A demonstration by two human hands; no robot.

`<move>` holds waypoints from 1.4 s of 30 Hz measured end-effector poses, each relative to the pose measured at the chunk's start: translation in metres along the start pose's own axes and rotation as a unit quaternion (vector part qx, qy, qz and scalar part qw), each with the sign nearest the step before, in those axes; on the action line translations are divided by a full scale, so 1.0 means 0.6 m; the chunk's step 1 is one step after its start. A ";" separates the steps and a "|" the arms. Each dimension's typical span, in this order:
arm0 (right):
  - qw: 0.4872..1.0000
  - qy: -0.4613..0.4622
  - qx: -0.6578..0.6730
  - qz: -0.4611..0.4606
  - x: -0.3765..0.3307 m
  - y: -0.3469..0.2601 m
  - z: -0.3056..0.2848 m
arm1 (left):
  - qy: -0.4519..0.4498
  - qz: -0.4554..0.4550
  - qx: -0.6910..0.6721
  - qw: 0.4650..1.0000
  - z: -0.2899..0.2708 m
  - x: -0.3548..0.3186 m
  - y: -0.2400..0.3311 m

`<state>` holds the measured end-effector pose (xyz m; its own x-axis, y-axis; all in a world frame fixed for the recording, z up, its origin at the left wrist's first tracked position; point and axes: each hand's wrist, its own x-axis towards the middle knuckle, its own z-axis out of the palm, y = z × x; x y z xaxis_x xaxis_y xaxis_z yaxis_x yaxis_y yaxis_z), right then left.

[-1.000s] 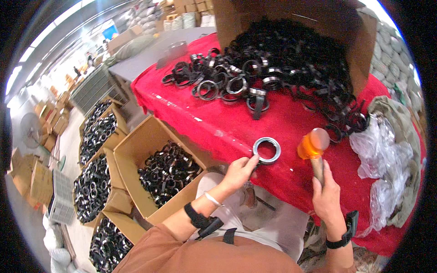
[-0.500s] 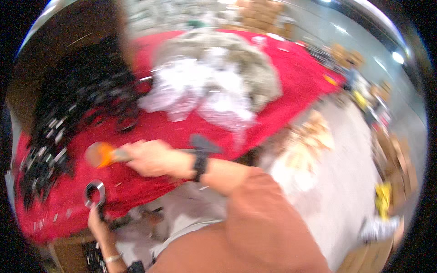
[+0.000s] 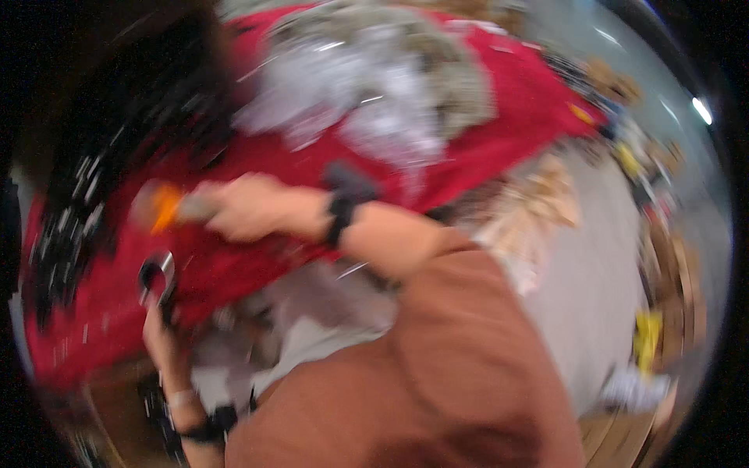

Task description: The worker uses a rubber mallet to secure metal rings onto black plastic hose clamp components.

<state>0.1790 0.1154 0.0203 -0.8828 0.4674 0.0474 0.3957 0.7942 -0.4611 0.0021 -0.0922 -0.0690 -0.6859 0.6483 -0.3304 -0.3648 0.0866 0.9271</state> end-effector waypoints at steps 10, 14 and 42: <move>0.949 0.163 0.260 -0.070 -0.087 -0.101 0.046 | -0.023 0.096 -0.002 0.995 0.002 -0.012 0.002; 0.933 0.245 0.220 -0.146 -0.114 -0.097 0.100 | -0.033 0.102 -0.015 0.994 0.010 -0.011 0.007; 0.963 0.128 -0.019 -0.235 0.028 -0.117 0.054 | 0.002 0.083 -0.024 0.996 -0.007 -0.009 0.008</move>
<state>0.1282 0.0549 0.0245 -0.8774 0.1292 0.4620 -0.0187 0.9531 -0.3021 0.0013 -0.0983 -0.0637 -0.7416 0.6481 -0.1732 -0.2748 -0.0579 0.9598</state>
